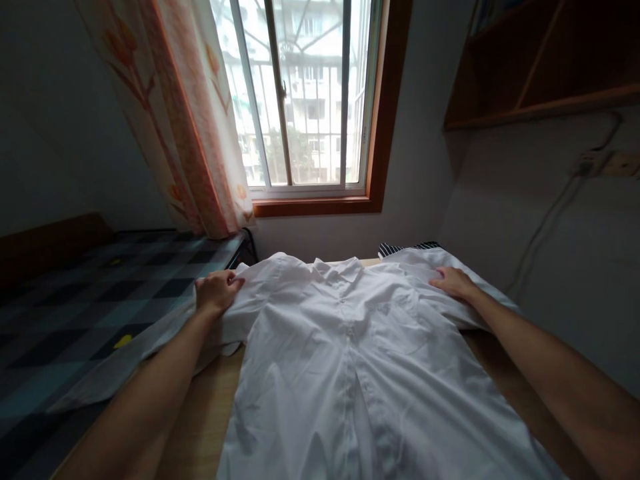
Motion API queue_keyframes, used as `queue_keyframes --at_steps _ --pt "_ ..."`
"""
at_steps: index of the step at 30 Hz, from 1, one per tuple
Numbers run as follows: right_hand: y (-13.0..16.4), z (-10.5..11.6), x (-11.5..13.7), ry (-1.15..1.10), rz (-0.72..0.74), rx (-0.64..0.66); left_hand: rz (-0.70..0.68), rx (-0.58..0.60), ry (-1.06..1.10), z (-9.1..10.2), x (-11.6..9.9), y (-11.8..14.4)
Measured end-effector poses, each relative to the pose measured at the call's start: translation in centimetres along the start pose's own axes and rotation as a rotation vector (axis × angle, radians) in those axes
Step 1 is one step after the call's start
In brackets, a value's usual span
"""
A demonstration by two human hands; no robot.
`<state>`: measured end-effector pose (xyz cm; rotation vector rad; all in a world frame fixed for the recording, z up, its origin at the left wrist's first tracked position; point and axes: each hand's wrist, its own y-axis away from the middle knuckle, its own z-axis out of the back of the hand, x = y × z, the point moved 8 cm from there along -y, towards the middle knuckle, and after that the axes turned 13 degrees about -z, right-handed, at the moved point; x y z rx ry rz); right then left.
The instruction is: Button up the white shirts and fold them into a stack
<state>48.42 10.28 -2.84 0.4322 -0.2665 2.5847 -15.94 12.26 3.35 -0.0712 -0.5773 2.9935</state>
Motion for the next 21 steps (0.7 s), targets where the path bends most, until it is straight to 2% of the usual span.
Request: queue_keyframes --at_steps 3,9,13,15,18,21 --pt "-1.0 1.5 0.2 -0.011 -0.036 -0.032 0.029 -0.101 -0.006 1.5 0.3 -0.6" --pt "-3.1 7.3 0.0 -0.039 -0.191 -0.322 0.096 -0.208 0.035 4.8 1.7 -3.0" --pt "-4.1 7.9 1.0 -0.027 -0.212 -0.364 0.113 -0.194 0.009 5.2 1.6 -3.9" --pt "-4.2 7.0 2.0 -0.001 -0.188 -0.335 0.073 -0.168 -0.047 5.0 0.2 -3.8" --pt "-3.1 5.0 3.8 0.056 -0.11 -0.278 -0.037 -0.186 -0.117 5.0 -3.3 -2.2" --pt "1.4 3.7 5.9 0.015 0.09 -0.302 -0.228 -0.242 -0.058 5.5 -8.0 2.0"
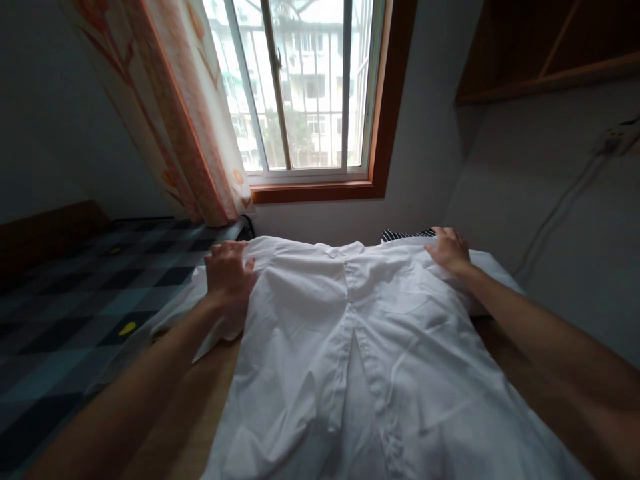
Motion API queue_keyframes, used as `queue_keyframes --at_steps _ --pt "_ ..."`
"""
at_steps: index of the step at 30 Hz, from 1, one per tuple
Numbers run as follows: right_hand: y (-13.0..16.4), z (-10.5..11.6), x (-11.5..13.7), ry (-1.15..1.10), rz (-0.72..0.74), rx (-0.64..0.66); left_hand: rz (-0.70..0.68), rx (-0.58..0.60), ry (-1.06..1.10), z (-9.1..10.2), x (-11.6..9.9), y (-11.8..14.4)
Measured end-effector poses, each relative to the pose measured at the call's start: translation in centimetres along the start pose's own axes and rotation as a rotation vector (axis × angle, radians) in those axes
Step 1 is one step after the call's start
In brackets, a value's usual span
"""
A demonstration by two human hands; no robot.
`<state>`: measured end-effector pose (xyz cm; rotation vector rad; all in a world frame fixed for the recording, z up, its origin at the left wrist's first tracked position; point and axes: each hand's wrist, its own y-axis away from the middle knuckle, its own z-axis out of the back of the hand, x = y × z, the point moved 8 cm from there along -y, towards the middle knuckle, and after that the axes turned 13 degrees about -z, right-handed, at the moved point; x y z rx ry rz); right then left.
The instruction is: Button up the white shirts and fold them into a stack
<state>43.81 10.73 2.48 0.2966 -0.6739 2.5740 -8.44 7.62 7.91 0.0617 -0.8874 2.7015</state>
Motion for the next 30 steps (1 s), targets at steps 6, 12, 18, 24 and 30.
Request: queue_keyframes --at_steps 6,12,18,24,30 --pt "19.2 2.5 4.2 -0.267 0.566 0.288 -0.521 0.447 0.54 2.6 -14.0 12.5" --pt "34.5 4.7 5.3 -0.257 0.843 0.762 -0.589 0.67 0.535 4.9 -19.1 20.0" --pt "37.0 4.7 5.1 -0.228 0.881 0.785 -0.719 0.498 0.292 7.0 -19.0 22.5" --pt "36.8 5.5 5.0 -0.295 0.833 0.673 -0.638 0.599 0.285 5.7 -18.9 24.7" --pt "36.8 5.4 4.9 -0.296 0.843 0.648 -0.483 0.562 0.453 6.6 -17.6 22.0"
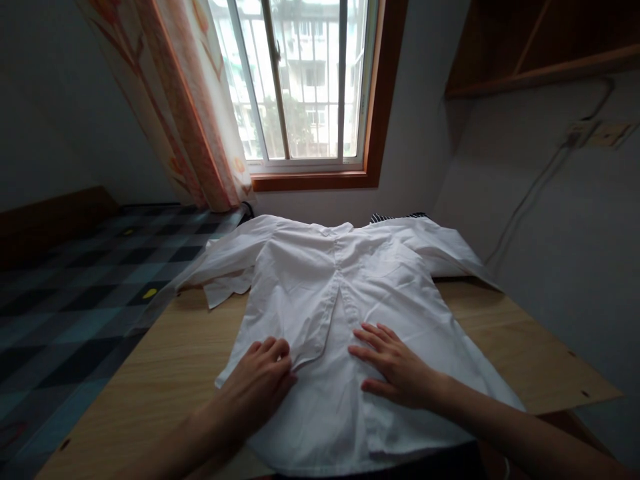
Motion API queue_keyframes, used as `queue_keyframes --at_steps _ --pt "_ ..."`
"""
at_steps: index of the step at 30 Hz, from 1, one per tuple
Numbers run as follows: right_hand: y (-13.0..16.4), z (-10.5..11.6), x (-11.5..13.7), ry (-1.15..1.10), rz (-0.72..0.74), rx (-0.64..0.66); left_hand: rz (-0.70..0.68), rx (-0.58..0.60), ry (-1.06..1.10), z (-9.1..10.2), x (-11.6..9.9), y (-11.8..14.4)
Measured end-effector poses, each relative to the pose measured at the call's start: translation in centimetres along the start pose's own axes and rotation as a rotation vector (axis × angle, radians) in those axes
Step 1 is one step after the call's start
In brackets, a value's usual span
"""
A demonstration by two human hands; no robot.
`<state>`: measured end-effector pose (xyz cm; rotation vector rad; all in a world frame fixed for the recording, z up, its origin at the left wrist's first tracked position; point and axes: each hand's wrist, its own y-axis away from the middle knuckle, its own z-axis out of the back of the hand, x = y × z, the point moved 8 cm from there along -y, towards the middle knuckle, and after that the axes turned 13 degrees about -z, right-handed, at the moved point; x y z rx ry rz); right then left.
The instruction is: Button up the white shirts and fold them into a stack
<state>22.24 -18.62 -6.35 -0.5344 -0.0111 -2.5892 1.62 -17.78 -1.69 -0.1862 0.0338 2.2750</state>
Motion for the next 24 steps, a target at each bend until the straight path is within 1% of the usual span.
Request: queue_keyframes --at_steps 2,3,4,5,7,9,10,11,12,13,14,16,18,19,21,22,24 --pt "-0.1 0.0 -0.1 -0.013 -0.007 -0.003 0.028 -0.086 0.153 2.7 -0.2 -0.4" --pt "-0.2 0.1 -0.2 -0.026 -0.014 -0.006 0.048 -0.1 0.237 3.7 -0.6 -0.6" --pt "-0.3 0.1 -0.3 -0.043 -0.022 -0.008 0.063 -0.082 0.322 4.3 -1.3 -0.9" --pt "-0.3 0.2 -0.4 -0.062 -0.03 -0.011 0.072 -0.033 0.402 4.4 -2.2 -1.2" --pt "-0.3 0.4 -0.6 -0.106 -0.04 -0.02 0.059 0.125 0.53 3.5 -4.6 -1.8" --pt "-0.4 0.8 -0.8 -0.162 -0.048 -0.043 -0.023 0.303 0.636 1.9 -6.7 -2.4" --pt "-0.6 1.1 -0.9 -0.194 -0.061 -0.061 -0.081 0.373 0.689 1.3 -7.4 -2.9" --pt "-0.8 1.5 -1.1 -0.222 -0.082 -0.082 -0.137 0.41 0.734 0.9 -7.5 -3.5" --pt "-1.3 1.9 -1.4 -0.24 -0.115 -0.101 -0.175 0.4 0.763 0.8 -7.0 -4.4" --pt "-1.9 2.3 -1.7 -0.245 -0.163 -0.115 -0.182 0.34 0.77 1.1 -5.7 -5.7" --pt "-2.7 2.6 -2.1 -0.235 -0.22 -0.119 -0.157 0.241 0.755 1.5 -3.8 -7.2" --pt "-4.6 3.1 -2.7 -0.173 -0.336 -0.113 -0.024 0.006 0.677 2.3 1.0 -10.3" --pt "-6.7 3.3 -2.9 -0.075 -0.418 -0.104 0.09 -0.128 0.576 2.0 4.8 -13.0" --pt "-7.7 3.4 -2.9 -0.021 -0.442 -0.101 0.114 -0.168 0.512 1.6 5.9 -14.2" --pt "-9.3 3.2 -2.6 0.08 -0.477 -0.105 0.13 -0.214 0.405 0.2 7.0 -15.9" --pt "-9.8 3.0 -2.5 0.12 -0.493 -0.11 0.13 -0.233 0.37 -0.6 7.0 -16.4" --pt "-10.4 2.8 -2.2 0.181 -0.511 -0.132 0.153 -0.288 0.331 -2.0 6.8 -16.5"
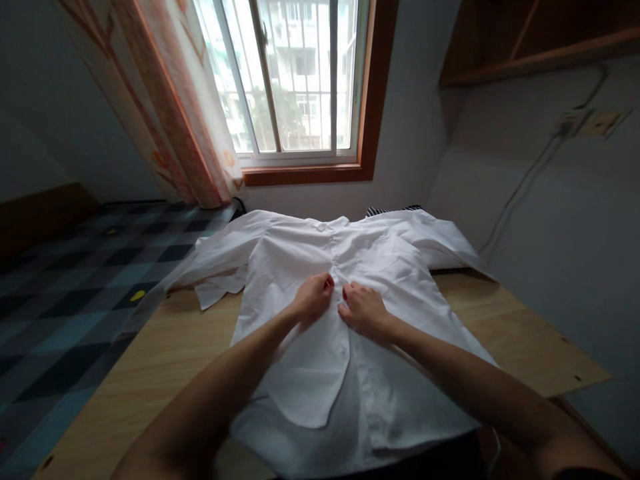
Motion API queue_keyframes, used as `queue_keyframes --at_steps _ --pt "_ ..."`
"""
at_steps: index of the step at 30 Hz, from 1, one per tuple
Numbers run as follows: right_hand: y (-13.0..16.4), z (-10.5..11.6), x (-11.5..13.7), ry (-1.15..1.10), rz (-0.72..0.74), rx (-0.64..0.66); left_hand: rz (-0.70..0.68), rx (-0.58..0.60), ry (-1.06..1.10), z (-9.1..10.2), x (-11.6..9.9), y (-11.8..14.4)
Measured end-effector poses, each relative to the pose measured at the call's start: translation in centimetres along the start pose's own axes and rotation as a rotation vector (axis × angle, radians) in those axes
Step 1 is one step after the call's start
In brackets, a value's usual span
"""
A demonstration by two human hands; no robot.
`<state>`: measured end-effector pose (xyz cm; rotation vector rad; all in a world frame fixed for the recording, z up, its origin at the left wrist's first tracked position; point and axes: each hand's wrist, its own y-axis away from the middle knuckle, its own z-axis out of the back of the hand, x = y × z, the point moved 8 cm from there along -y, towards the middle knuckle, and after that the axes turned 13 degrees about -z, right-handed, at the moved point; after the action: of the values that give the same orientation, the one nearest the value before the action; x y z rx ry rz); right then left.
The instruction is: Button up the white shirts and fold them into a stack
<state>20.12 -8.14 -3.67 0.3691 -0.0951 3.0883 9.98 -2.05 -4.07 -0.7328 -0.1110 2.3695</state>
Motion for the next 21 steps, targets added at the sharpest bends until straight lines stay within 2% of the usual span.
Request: queue_keyframes --at_steps 3,5,11,14,17,19,21 --pt "0.0 -0.3 0.5 0.045 0.015 -0.03 -0.019 -0.098 -0.041 -0.7 -0.4 1.2" --pt "-0.2 -0.4 0.5 0.059 0.024 -0.034 -0.065 -0.114 -0.047 -0.8 -0.8 1.9" --pt "-0.9 -1.2 -0.5 0.015 0.004 -0.03 -0.119 -0.037 -0.007 -1.3 -1.1 1.8" --pt "-0.9 -1.4 -1.2 -0.061 -0.024 -0.048 -0.118 0.002 0.026 -0.7 -1.4 1.7" --pt "-0.3 -1.2 -1.2 -0.171 0.024 -0.11 -0.102 0.204 0.101 1.0 -1.7 3.6" --pt "0.3 -0.9 -0.5 -0.241 0.136 -0.143 -0.067 0.409 0.128 2.8 -1.6 6.9" --pt "0.9 -0.9 0.4 -0.278 0.262 -0.134 0.021 0.562 0.151 5.0 -0.9 11.6"
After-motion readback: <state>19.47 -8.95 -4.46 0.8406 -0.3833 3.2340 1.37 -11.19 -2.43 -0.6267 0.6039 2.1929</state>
